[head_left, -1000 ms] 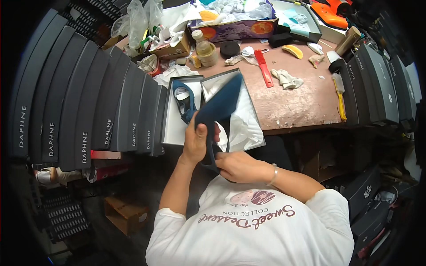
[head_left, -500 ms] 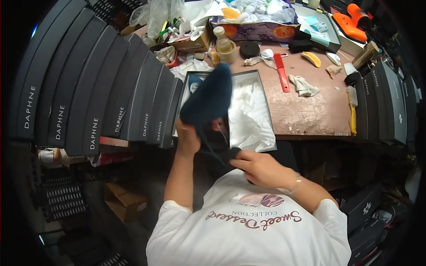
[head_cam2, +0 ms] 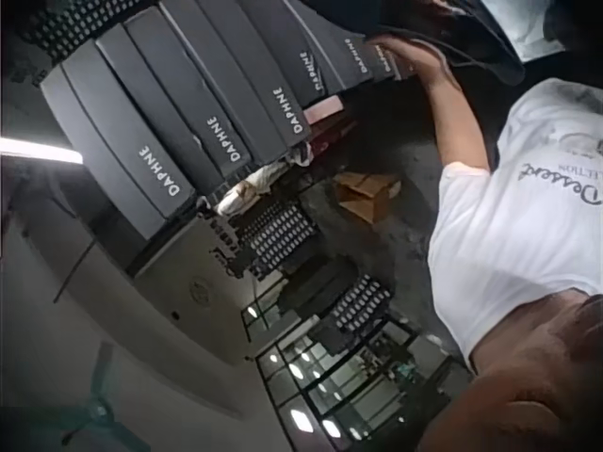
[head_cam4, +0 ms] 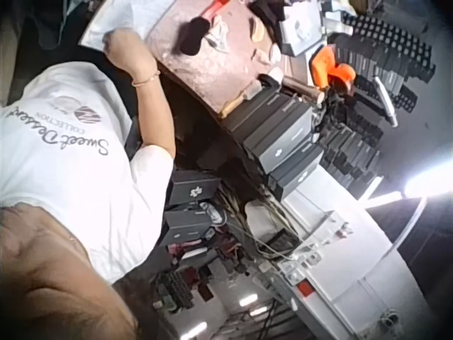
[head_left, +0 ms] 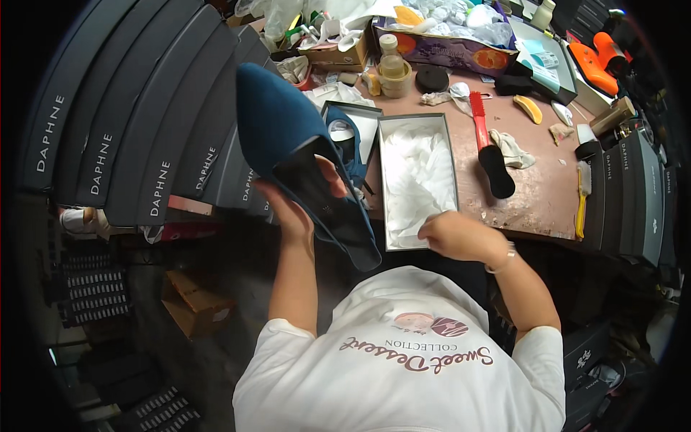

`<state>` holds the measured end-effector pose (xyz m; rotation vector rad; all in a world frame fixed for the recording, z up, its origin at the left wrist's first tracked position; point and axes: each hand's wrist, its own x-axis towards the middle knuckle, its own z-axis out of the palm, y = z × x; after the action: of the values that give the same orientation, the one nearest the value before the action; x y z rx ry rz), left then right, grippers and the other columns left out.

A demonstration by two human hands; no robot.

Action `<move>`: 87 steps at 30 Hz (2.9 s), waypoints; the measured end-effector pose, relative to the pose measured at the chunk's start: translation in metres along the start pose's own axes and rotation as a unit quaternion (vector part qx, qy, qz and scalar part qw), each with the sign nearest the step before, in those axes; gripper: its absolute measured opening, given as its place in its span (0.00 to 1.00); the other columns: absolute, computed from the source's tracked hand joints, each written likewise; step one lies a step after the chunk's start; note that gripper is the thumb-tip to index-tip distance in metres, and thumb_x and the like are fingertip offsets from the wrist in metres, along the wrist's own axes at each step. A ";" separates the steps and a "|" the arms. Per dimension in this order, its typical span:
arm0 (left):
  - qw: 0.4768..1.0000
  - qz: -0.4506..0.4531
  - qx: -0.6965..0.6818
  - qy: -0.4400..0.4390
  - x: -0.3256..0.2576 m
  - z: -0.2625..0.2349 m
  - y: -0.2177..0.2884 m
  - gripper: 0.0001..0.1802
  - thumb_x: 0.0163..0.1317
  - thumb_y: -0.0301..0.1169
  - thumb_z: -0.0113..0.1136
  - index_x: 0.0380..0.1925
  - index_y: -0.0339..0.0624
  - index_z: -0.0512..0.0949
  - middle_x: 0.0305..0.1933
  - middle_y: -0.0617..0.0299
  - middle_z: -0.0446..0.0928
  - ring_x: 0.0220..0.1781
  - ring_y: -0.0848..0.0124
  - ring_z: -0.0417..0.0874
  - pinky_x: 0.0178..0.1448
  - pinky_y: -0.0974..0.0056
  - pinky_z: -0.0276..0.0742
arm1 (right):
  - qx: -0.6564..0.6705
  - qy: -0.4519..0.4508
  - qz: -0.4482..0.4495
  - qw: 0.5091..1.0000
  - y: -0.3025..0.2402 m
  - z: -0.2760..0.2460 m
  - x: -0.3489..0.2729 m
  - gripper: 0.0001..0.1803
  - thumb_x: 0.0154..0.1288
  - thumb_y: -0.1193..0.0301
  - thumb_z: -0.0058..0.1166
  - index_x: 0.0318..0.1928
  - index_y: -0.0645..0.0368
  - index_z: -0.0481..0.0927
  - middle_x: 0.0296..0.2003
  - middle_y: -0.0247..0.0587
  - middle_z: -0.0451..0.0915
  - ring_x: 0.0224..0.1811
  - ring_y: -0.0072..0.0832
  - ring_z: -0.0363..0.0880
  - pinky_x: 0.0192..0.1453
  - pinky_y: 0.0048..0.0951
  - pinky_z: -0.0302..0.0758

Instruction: Packaging finished shoes into boxes by inspecting, cleaning them with a brush, and wrapping them in tissue paper.

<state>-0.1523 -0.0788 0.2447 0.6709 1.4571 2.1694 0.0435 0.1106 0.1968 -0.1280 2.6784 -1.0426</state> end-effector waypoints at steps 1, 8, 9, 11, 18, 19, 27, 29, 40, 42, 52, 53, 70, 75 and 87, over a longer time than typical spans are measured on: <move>1.000 0.008 0.007 -0.017 -0.001 0.000 0.001 0.58 0.49 0.83 0.24 0.37 0.33 0.76 0.26 0.53 0.78 0.21 0.63 0.80 0.27 0.62 0.77 | -0.088 -0.065 0.055 0.992 0.007 0.017 0.012 0.10 0.53 0.74 0.55 0.36 0.63 0.83 0.35 0.49 0.81 0.39 0.45 0.81 0.45 0.41 0.77; 0.979 0.127 0.158 0.025 -0.013 -0.032 -0.039 0.58 0.51 0.80 0.27 0.48 0.28 0.70 0.34 0.50 0.79 0.30 0.63 0.82 0.39 0.61 0.77 | -0.277 0.149 0.071 0.946 0.055 0.081 0.054 0.08 0.54 0.70 0.56 0.35 0.57 0.81 0.37 0.42 0.79 0.34 0.38 0.82 0.34 0.36 0.80; 0.978 0.133 0.161 0.021 -0.012 -0.034 -0.041 0.58 0.52 0.79 0.27 0.49 0.28 0.70 0.34 0.50 0.79 0.31 0.63 0.82 0.40 0.61 0.78 | -0.276 0.135 0.083 0.948 0.051 0.079 0.056 0.09 0.54 0.69 0.56 0.36 0.58 0.80 0.39 0.43 0.79 0.34 0.39 0.82 0.34 0.36 0.80; 0.987 0.103 0.118 -0.038 -0.011 -0.018 -0.020 0.59 0.49 0.81 0.30 0.46 0.28 0.70 0.31 0.49 0.79 0.28 0.61 0.81 0.36 0.60 0.77 | -0.204 0.155 0.088 0.962 0.029 0.061 0.043 0.11 0.56 0.70 0.56 0.40 0.61 0.80 0.41 0.44 0.79 0.35 0.36 0.83 0.36 0.34 0.80; 0.959 0.181 0.186 -0.111 -0.017 -0.009 -0.024 0.55 0.57 0.74 0.38 0.58 0.25 0.66 0.54 0.43 0.76 0.50 0.57 0.82 0.54 0.61 0.77 | 0.607 0.087 0.101 0.784 -0.050 0.043 0.016 0.16 0.64 0.75 0.52 0.51 0.69 0.76 0.32 0.35 0.80 0.35 0.20 0.82 0.35 0.22 0.77; 0.952 0.202 0.199 -0.115 -0.018 -0.002 -0.024 0.54 0.57 0.73 0.41 0.58 0.25 0.66 0.54 0.42 0.76 0.50 0.56 0.83 0.54 0.60 0.78 | 0.598 0.089 0.113 0.788 -0.051 0.043 0.016 0.15 0.64 0.75 0.52 0.50 0.69 0.76 0.32 0.35 0.80 0.34 0.20 0.81 0.34 0.21 0.77; 0.856 0.351 0.231 -0.301 -0.015 0.035 -0.012 0.51 0.53 0.67 0.55 0.57 0.26 0.68 0.53 0.40 0.77 0.43 0.53 0.86 0.43 0.60 0.82 | 0.702 0.140 0.111 0.690 -0.052 0.064 0.019 0.11 0.63 0.79 0.50 0.46 0.67 0.77 0.30 0.37 0.79 0.31 0.22 0.81 0.33 0.21 0.78; 0.861 0.344 0.222 -0.301 -0.015 0.036 -0.012 0.51 0.53 0.67 0.55 0.57 0.26 0.68 0.52 0.41 0.78 0.42 0.54 0.86 0.41 0.60 0.82 | 0.738 0.119 0.105 0.656 -0.050 0.065 0.016 0.12 0.63 0.80 0.49 0.47 0.67 0.77 0.30 0.37 0.79 0.32 0.23 0.81 0.34 0.22 0.78; 0.853 0.357 0.242 -0.293 -0.019 0.036 -0.010 0.50 0.54 0.67 0.55 0.57 0.27 0.68 0.47 0.43 0.80 0.37 0.57 0.86 0.38 0.61 0.82 | 0.752 0.138 0.098 0.637 -0.053 0.074 0.015 0.13 0.63 0.82 0.48 0.48 0.67 0.77 0.30 0.38 0.79 0.33 0.24 0.81 0.36 0.23 0.79; 0.853 0.362 0.243 -0.286 -0.018 0.035 -0.009 0.50 0.54 0.66 0.55 0.57 0.27 0.68 0.45 0.43 0.80 0.38 0.56 0.86 0.38 0.61 0.82 | 0.748 0.145 0.099 0.640 -0.053 0.074 0.015 0.13 0.63 0.82 0.48 0.48 0.67 0.77 0.30 0.38 0.79 0.33 0.24 0.81 0.36 0.23 0.79; 0.860 0.344 0.221 -0.305 -0.021 0.036 -0.014 0.49 0.55 0.66 0.55 0.57 0.27 0.68 0.44 0.44 0.80 0.36 0.57 0.86 0.37 0.61 0.81 | 0.719 0.188 0.102 0.662 -0.060 0.079 0.017 0.13 0.63 0.82 0.47 0.48 0.67 0.77 0.30 0.38 0.79 0.33 0.24 0.81 0.37 0.23 0.80; 0.860 0.344 0.224 -0.304 -0.021 0.035 -0.015 0.49 0.55 0.66 0.55 0.58 0.27 0.68 0.44 0.44 0.80 0.36 0.57 0.86 0.36 0.61 0.81 | 0.716 0.190 0.101 0.664 -0.060 0.079 0.018 0.13 0.63 0.82 0.47 0.48 0.67 0.77 0.30 0.38 0.79 0.33 0.24 0.81 0.37 0.23 0.80; 0.863 0.340 0.203 -0.314 -0.022 0.038 -0.017 0.49 0.54 0.65 0.57 0.58 0.26 0.68 0.39 0.47 0.80 0.35 0.57 0.85 0.36 0.61 0.81 | 0.687 0.226 0.101 0.683 -0.062 0.080 0.020 0.14 0.63 0.83 0.46 0.48 0.67 0.77 0.30 0.38 0.79 0.34 0.24 0.82 0.39 0.23 0.80; 0.864 0.343 0.209 -0.304 -0.022 0.036 -0.019 0.49 0.54 0.65 0.57 0.58 0.26 0.68 0.40 0.47 0.80 0.36 0.57 0.86 0.37 0.61 0.81 | 0.684 0.229 0.101 0.686 -0.061 0.079 0.017 0.14 0.63 0.83 0.46 0.48 0.67 0.77 0.30 0.38 0.79 0.34 0.24 0.82 0.39 0.23 0.80; 0.857 0.357 0.216 -0.302 -0.020 0.037 -0.018 0.49 0.54 0.64 0.57 0.58 0.27 0.68 0.39 0.47 0.80 0.35 0.57 0.85 0.36 0.61 0.81 | 0.671 0.239 0.101 0.694 -0.059 0.080 0.016 0.14 0.63 0.84 0.45 0.49 0.67 0.77 0.30 0.38 0.79 0.35 0.24 0.82 0.40 0.23 0.80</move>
<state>-0.1124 -0.0583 0.2367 2.1170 1.4574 1.7542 0.0490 0.0122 0.1768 0.7776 1.4258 -2.8360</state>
